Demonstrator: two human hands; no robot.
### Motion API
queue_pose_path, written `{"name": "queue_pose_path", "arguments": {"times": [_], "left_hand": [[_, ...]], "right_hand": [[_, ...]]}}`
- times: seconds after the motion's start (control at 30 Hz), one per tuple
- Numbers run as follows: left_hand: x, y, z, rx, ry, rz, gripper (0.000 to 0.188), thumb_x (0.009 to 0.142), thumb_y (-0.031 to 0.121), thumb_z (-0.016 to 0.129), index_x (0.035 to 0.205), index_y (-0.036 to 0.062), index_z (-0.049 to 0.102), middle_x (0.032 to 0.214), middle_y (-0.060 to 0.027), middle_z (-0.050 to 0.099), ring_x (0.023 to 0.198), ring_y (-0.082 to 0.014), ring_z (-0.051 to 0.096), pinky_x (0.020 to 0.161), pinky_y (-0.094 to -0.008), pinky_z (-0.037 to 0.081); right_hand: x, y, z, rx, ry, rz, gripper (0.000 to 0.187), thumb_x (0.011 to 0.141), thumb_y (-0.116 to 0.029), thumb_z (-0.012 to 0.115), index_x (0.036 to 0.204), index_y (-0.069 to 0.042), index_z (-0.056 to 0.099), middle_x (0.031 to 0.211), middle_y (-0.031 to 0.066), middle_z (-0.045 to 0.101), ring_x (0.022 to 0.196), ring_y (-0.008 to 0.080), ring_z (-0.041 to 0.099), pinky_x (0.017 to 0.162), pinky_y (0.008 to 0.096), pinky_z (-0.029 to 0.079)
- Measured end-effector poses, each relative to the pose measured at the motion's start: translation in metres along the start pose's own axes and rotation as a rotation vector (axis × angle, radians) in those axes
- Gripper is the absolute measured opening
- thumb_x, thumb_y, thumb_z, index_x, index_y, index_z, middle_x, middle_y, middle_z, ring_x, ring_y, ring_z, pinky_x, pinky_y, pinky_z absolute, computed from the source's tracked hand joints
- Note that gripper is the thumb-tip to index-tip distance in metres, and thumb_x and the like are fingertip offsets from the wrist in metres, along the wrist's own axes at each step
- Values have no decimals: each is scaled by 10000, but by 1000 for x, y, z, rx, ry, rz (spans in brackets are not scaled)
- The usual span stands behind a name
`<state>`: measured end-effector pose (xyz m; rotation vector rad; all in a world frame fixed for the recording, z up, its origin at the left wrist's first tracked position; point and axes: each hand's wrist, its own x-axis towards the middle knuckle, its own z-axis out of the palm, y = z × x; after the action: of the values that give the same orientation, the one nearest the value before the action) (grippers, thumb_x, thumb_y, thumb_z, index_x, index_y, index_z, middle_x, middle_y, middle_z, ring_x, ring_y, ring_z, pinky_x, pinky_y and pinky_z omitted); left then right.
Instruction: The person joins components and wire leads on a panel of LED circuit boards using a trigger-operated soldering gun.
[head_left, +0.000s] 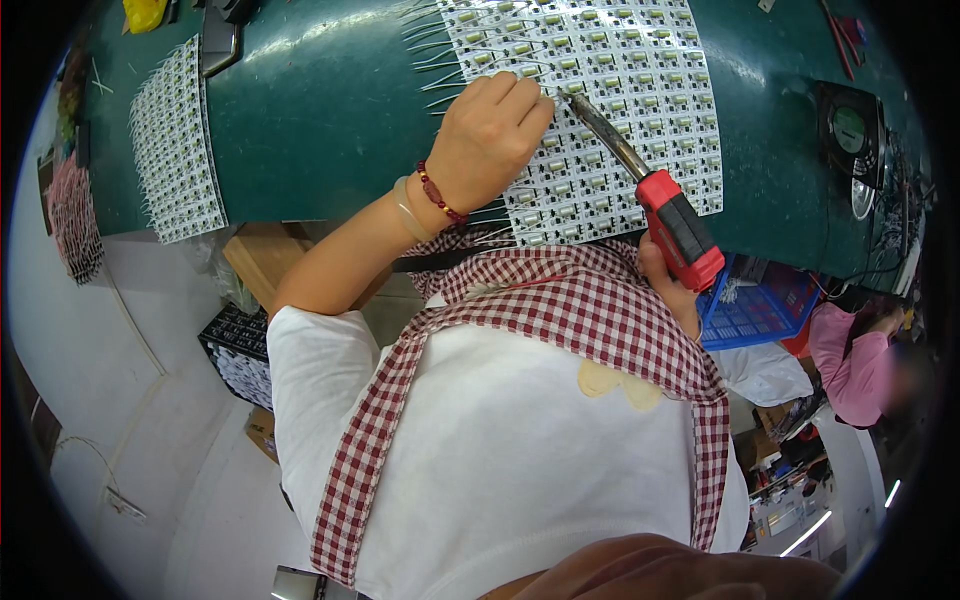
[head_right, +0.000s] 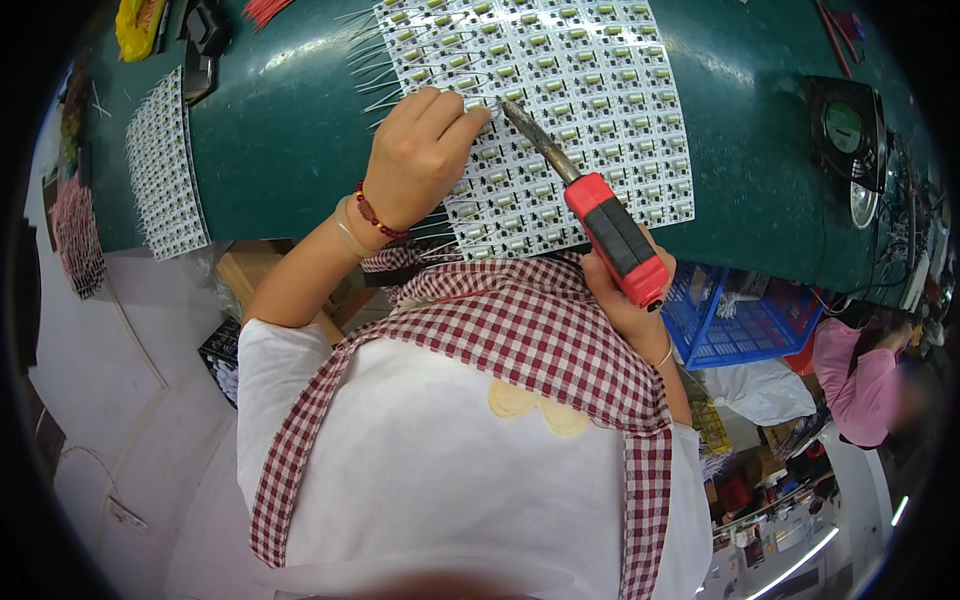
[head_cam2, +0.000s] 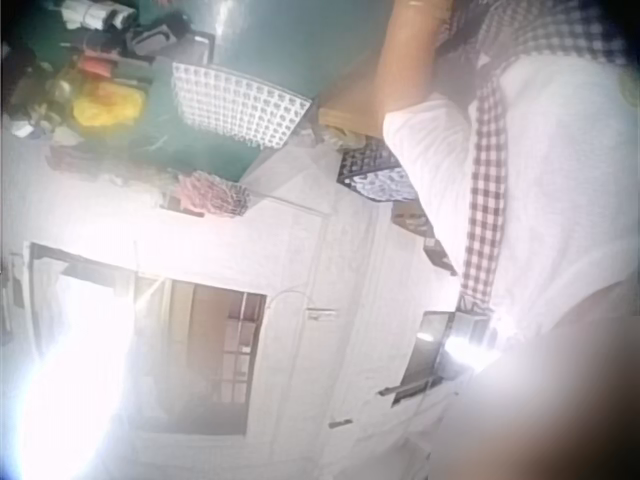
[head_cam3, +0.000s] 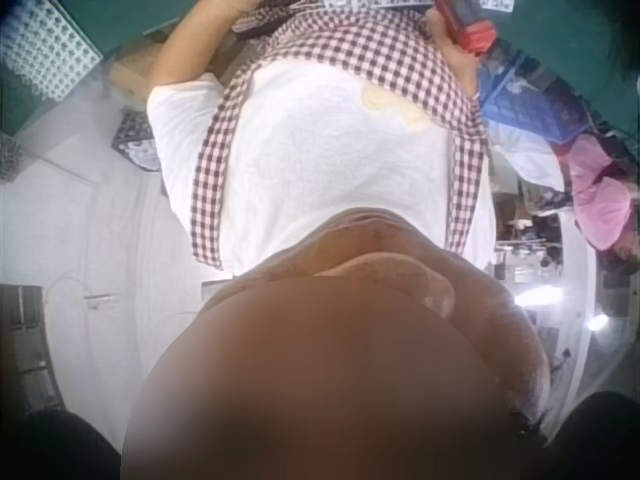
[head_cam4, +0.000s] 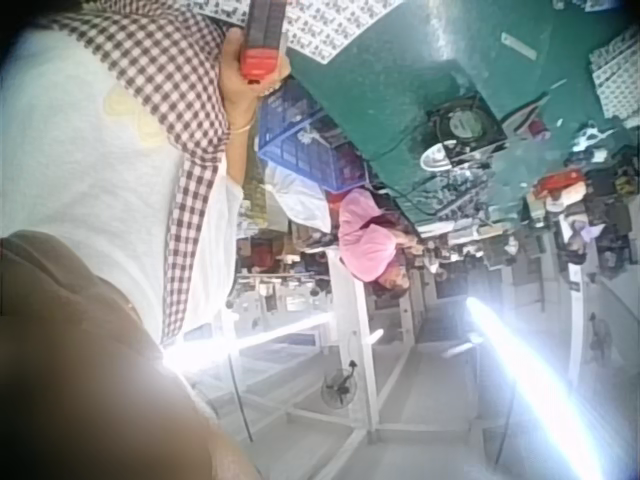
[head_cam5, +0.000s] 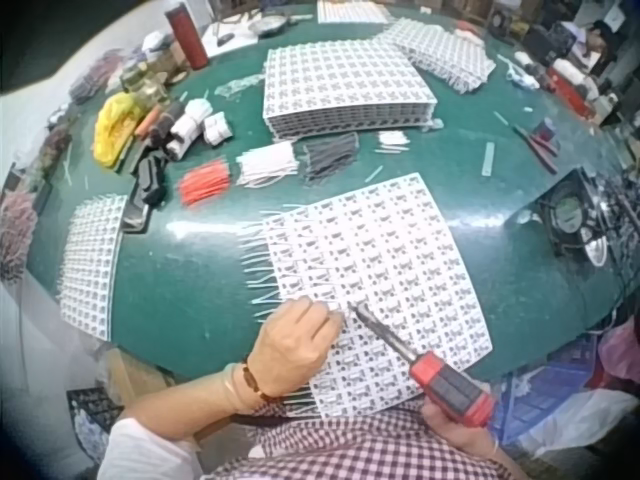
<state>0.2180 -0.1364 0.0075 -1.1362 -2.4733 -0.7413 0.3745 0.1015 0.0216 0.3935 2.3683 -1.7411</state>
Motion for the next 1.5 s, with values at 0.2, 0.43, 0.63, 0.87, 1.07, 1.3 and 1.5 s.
{"name": "queue_pose_path", "arguments": {"times": [0.2, 0.43, 0.63, 0.87, 1.07, 1.3, 1.5], "left_hand": [[-1, -1, 0, 5, 5, 4, 232, 629, -19, 622, 854, 31, 649, 740, -51, 504, 686, -207, 527, 607, -312, 458], [-1, -1, 0, 32, -5, 11, 225, 634, -10, 626, 848, 50, 658, 737, -39, 512, 690, -196, 530, 605, -309, 442], [-3, -6, 3, 53, 33, -6, 191, 659, 19, 657, 831, 103, 663, 717, -4, 518, 679, -174, 532, 609, -298, 401], [-3, -8, 1, 33, 13, 5, 185, 663, 19, 664, 822, 112, 658, 713, 4, 520, 675, -171, 531, 612, -300, 399], [-2, -11, 0, 3, -29, 47, 212, 651, 4, 648, 838, 104, 652, 729, -1, 508, 686, -177, 523, 627, -303, 406], [0, -10, 0, -53, -34, 58, 216, 655, -8, 636, 855, 73, 649, 756, -23, 509, 711, -191, 520, 650, -314, 419], [2, -9, -3, -42, -67, 58, 213, 658, -9, 632, 854, 72, 652, 758, -21, 512, 717, -190, 524, 656, -311, 418]], "right_hand": [[-4, 9, -2, 15, 19, -87, 112, 810, -87, 702, 871, -20, 636, 713, 48, 611, 594, 131, 567, 557, 284, 459], [-10, 4, -6, 209, -26, 4, 88, 892, -110, 645, 931, -31, 636, 777, 14, 601, 704, 102, 546, 632, 283, 458], [-13, 11, -9, 157, -43, -8, 109, 886, -114, 654, 944, -22, 640, 793, 26, 622, 709, 107, 564, 638, 285, 469], [-17, 14, -12, 173, -29, 52, 127, 857, -120, 684, 922, -15, 654, 789, 41, 641, 698, 108, 583, 633, 283, 477], [-20, 14, -11, 88, -9, 62, 132, 811, -84, 702, 908, -10, 651, 775, 64, 635, 674, 141, 603, 617, 278, 476], [-19, 13, -6, -5, -7, 26, 153, 798, -80, 704, 920, -6, 647, 795, 72, 623, 663, 157, 616, 594, 282, 478], [-23, 15, -8, 55, 15, 54, 141, 801, -95, 710, 902, -15, 653, 780, 72, 627, 645, 167, 619, 582, 292, 480]]}}
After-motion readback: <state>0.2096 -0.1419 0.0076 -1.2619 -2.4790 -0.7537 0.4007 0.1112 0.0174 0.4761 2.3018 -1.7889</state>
